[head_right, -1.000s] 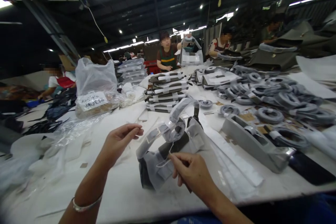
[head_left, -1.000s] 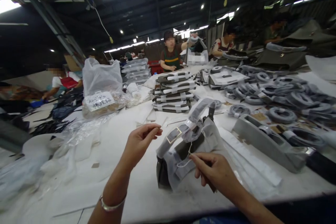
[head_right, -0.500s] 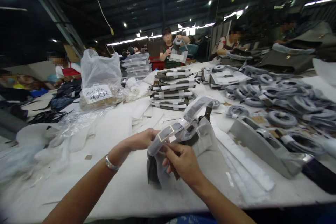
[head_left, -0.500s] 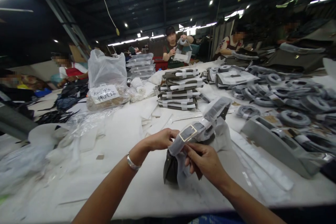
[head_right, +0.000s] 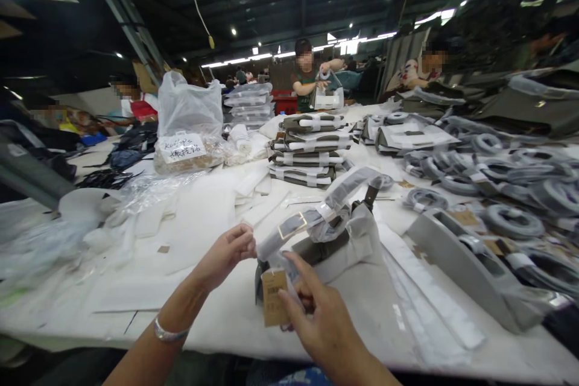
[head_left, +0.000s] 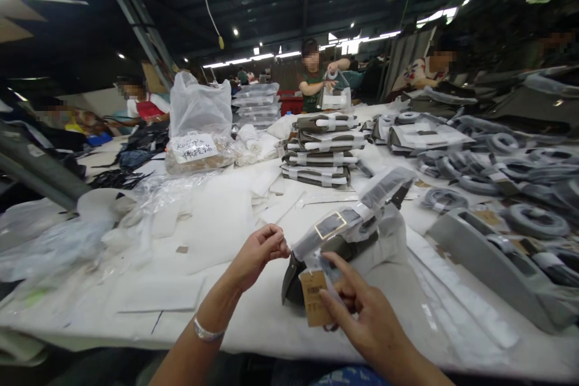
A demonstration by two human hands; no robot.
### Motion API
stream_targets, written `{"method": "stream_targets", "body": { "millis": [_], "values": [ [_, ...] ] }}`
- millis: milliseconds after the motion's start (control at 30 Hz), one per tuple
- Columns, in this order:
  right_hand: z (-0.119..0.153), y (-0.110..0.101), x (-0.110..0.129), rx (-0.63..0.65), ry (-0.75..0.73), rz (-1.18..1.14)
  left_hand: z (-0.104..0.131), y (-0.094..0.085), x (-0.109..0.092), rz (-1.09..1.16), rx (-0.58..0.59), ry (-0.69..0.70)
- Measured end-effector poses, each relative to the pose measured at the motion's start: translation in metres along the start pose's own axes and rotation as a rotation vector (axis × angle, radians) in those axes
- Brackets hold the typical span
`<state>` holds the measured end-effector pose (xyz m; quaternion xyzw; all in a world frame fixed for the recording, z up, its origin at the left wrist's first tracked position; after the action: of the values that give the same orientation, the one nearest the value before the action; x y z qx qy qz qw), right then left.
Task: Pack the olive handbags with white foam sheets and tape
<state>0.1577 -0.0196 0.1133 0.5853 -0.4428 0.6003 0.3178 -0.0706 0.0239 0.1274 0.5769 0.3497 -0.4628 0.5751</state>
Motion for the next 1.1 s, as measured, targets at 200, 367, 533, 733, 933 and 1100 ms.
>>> {"method": "stream_targets", "body": {
  "millis": [200,367,533,733,933,1100],
  "values": [
    [-0.002,-0.005,0.019,0.184,-0.014,-0.294,0.025,-0.003,-0.007,0.062,-0.023,0.023],
    [-0.013,-0.01,0.034,-0.031,-0.372,0.144,0.036,0.012,-0.008,0.093,0.029,0.016],
    [-0.017,-0.011,0.056,-0.192,-0.709,0.584,0.036,0.024,-0.009,0.015,0.045,0.042],
    [-0.024,-0.013,0.061,-0.207,-0.655,0.506,0.042,0.024,-0.014,-0.125,-0.024,0.17],
    [-0.034,-0.001,0.053,-0.077,-0.337,0.34,0.042,0.019,-0.015,-0.069,0.038,0.281],
    [-0.04,0.002,0.052,-0.263,-0.365,0.489,0.043,0.03,-0.019,-0.083,0.043,0.305]
  ]
}}
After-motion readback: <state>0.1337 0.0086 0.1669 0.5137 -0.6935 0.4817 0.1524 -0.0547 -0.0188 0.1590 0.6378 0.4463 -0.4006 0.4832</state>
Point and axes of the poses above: each hand's wrist, its own z-axis away from the middle knuckle, its own y-axis out of the palm, x = y × z, the point moved 3 cm from there along -z, towards the middle knuckle, and after that the axes turned 7 degrees about z, right-handed, at the moved point
